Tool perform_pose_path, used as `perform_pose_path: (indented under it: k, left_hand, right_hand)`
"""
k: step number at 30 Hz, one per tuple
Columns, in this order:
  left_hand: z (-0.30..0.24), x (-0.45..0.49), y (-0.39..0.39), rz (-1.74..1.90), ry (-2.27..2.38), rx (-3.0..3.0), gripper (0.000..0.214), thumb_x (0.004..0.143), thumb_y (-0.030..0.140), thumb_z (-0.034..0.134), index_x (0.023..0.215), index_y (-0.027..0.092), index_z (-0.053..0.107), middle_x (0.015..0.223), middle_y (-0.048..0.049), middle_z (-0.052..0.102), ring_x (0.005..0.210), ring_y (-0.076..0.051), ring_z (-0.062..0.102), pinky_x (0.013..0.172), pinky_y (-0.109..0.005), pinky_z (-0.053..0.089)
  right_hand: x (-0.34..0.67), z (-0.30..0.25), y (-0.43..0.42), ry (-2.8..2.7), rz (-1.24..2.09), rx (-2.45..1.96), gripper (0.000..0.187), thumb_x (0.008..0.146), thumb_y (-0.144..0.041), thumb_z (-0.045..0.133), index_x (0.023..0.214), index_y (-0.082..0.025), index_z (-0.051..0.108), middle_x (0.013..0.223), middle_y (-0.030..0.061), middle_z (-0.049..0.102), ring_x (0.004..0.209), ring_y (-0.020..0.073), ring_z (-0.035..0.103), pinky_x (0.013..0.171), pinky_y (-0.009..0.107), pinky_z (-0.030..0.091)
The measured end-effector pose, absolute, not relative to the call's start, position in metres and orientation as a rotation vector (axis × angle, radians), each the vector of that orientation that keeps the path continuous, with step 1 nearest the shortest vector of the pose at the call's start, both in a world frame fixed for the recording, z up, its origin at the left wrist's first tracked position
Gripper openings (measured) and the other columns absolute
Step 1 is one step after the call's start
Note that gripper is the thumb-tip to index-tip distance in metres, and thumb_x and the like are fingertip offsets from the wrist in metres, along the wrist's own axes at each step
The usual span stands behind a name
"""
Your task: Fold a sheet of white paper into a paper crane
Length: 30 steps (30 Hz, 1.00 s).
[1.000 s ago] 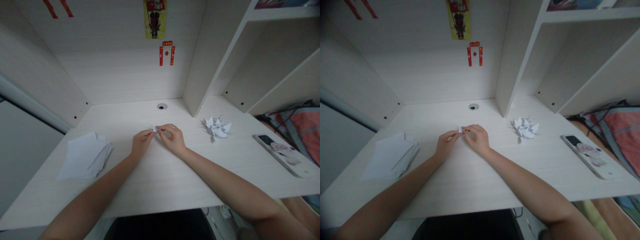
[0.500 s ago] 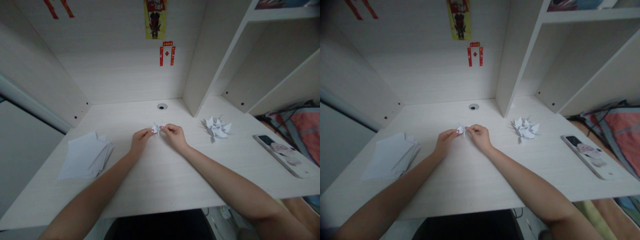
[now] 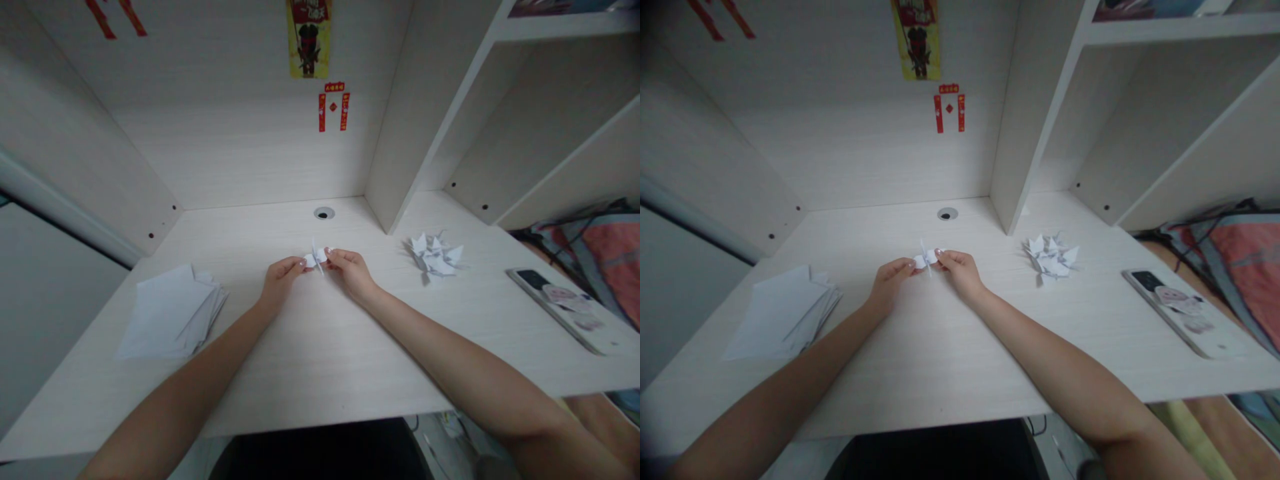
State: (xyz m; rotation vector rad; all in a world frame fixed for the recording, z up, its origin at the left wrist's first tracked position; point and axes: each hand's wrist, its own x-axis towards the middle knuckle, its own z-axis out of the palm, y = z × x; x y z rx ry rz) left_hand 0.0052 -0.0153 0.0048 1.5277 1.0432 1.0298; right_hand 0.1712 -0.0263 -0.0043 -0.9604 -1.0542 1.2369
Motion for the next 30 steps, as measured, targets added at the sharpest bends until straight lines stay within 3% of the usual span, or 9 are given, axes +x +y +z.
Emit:
perform_pose_path:
  k: [9, 20, 30]
  left_hand:
    - [0.0059, 0.0053, -0.0157, 1.044, 0.998, 1.466, 0.025, 0.074, 0.041, 0.058, 0.072, 0.017, 0.066, 0.074, -0.0021, 0.068, 0.078, -0.017, 0.063, 0.075, -0.028, 0.046]
    - [0.0017, 0.0034, -0.0124, 1.052, 0.958, 1.421, 0.026, 0.072, 0.041, 0.062, 0.071, 0.015, 0.065, 0.071, -0.0025, 0.066, 0.074, -0.017, 0.059, 0.074, -0.028, 0.044]
    - [0.0057, 0.003, -0.0144, 1.067, 0.883, 1.413, 0.022, 0.073, 0.036, 0.061, 0.064, 0.016, 0.063, 0.064, -0.0004, 0.062, 0.065, -0.014, 0.053, 0.067, -0.024, 0.039]
  right_hand:
    - [0.1709, 0.0044, -0.0292, -1.025, 1.322, -0.895, 0.037, 0.071, -0.048, 0.064, 0.051, -0.017, 0.056, 0.057, -0.0005, 0.05, 0.058, 0.0123, 0.043, 0.06, 0.027, 0.032]
    - [0.1713, 0.0029, -0.0269, -0.846, 1.459, -0.862, 0.03, 0.064, -0.043, 0.072, 0.056, -0.015, 0.063, 0.059, 0.0003, 0.057, 0.059, 0.0111, 0.047, 0.059, 0.025, 0.035]
    - [0.1733, -0.0016, -0.0246, -0.819, 1.52, -0.847, 0.028, 0.067, -0.041, 0.072, 0.062, -0.014, 0.066, 0.062, 0.001, 0.061, 0.061, 0.0109, 0.052, 0.06, 0.024, 0.038]
